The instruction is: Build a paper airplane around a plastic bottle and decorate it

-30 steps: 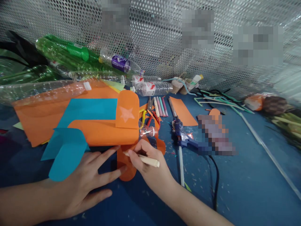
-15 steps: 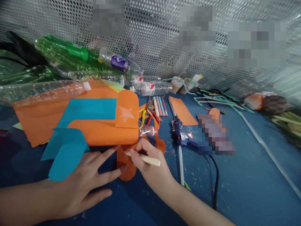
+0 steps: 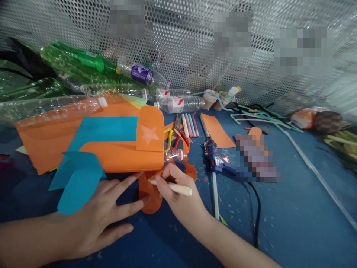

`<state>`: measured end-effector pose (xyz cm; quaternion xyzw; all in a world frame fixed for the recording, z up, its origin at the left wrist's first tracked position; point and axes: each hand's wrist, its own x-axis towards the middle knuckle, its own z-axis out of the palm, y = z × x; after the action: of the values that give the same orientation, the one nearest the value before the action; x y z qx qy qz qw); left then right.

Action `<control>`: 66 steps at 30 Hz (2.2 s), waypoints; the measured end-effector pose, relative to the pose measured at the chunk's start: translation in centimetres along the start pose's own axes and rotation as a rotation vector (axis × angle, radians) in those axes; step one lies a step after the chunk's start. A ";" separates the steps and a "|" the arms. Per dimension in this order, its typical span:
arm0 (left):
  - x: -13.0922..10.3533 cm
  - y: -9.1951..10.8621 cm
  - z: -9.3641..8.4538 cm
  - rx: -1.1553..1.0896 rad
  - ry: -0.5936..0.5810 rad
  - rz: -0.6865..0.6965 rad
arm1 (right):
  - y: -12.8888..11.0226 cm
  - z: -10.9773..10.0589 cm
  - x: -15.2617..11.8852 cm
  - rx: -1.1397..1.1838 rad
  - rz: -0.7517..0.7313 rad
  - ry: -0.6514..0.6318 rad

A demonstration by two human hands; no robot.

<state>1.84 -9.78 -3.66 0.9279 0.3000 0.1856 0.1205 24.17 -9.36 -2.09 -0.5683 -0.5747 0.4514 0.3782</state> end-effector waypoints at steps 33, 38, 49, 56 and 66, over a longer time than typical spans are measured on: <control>0.0 0.0 -0.2 0.019 0.003 -0.004 | -0.5 0.1 0.0 -0.003 0.058 0.006; 0.0 0.0 0.0 0.012 0.021 0.029 | -0.3 0.0 0.0 -0.015 0.031 -0.001; 0.0 -0.1 -0.2 0.035 -0.026 0.016 | -0.4 0.1 -0.2 -0.003 0.065 0.024; 0.0 -0.1 -0.1 0.024 0.003 0.017 | -0.2 -0.1 -0.1 -0.034 0.038 0.032; 0.0 0.0 -0.2 0.030 -0.011 -0.003 | 0.1 -0.1 -0.1 -0.010 0.034 0.027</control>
<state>1.78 -9.78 -3.48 0.9302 0.3036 0.1757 0.1084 24.25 -9.42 -2.12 -0.5861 -0.5620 0.4471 0.3752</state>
